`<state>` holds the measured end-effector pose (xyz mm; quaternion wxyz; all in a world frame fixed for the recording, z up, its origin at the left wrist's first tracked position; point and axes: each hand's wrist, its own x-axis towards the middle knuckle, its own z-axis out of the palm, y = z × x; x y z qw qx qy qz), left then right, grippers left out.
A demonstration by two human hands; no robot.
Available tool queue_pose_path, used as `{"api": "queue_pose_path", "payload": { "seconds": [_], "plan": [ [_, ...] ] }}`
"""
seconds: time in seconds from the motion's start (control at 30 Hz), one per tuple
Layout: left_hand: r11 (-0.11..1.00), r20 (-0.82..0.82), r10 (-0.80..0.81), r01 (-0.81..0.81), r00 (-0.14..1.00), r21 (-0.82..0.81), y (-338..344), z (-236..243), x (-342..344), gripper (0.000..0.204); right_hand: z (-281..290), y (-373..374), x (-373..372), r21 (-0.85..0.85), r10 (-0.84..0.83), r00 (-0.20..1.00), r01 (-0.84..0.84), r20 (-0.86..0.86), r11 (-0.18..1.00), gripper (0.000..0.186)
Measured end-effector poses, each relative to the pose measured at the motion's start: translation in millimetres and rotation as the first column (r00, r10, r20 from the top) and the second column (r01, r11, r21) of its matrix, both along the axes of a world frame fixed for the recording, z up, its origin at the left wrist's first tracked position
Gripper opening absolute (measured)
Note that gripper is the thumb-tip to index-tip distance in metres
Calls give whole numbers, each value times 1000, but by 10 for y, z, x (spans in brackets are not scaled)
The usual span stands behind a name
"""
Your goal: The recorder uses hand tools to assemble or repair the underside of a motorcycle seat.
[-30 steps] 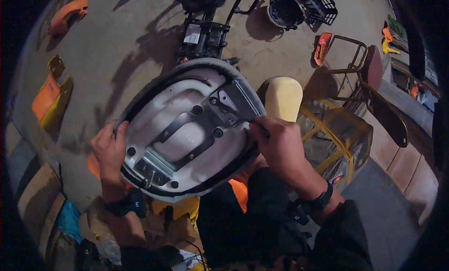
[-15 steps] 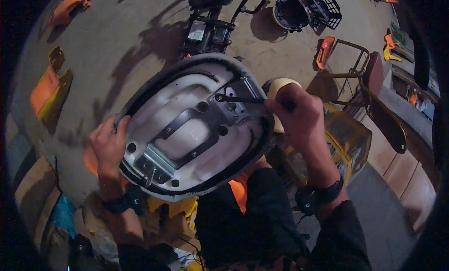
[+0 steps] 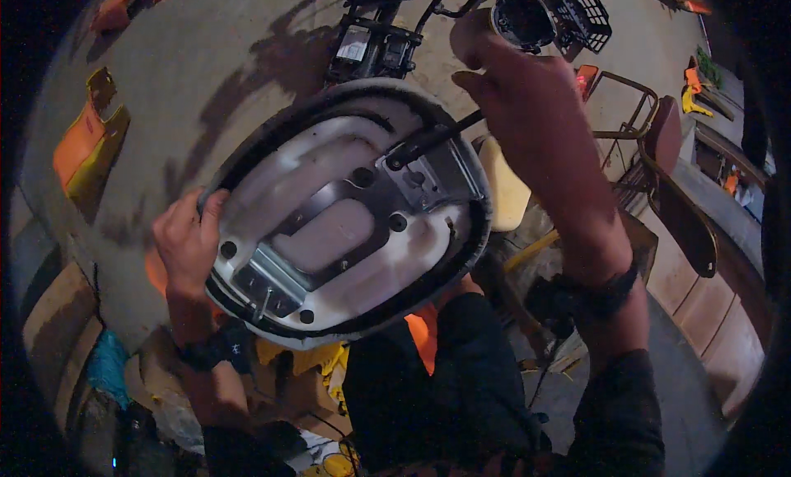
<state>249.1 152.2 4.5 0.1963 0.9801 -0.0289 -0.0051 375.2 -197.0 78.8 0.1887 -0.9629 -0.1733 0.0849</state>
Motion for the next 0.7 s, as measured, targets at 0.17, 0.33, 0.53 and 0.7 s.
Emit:
{"api": "queue_pose_path", "payload": {
  "seconds": [0.17, 0.33, 0.53, 0.7],
  "plan": [
    [997, -34, 50, -52, 998, -58, -36, 2, -7, 22, -199, 91, -123, 70, -88, 985, 79, 150, 994, 20],
    [999, -26, 12, -13, 1000, -39, -61, -7, 11, 21, -340, 237, -274, 677, -649, 754, 530, -101, 511, 17],
    [999, 15, 40, -40, 999, -21, -34, 38, -2, 23, -240, 280, -312, 820, -561, 610, 502, -560, -274, 11],
    [1000, 25, -6, 6, 1000, -24, -67, 10, 26, 23, -351, 831, -478, 957, -559, 828, 127, 42, 260, 8]
  ]
}}
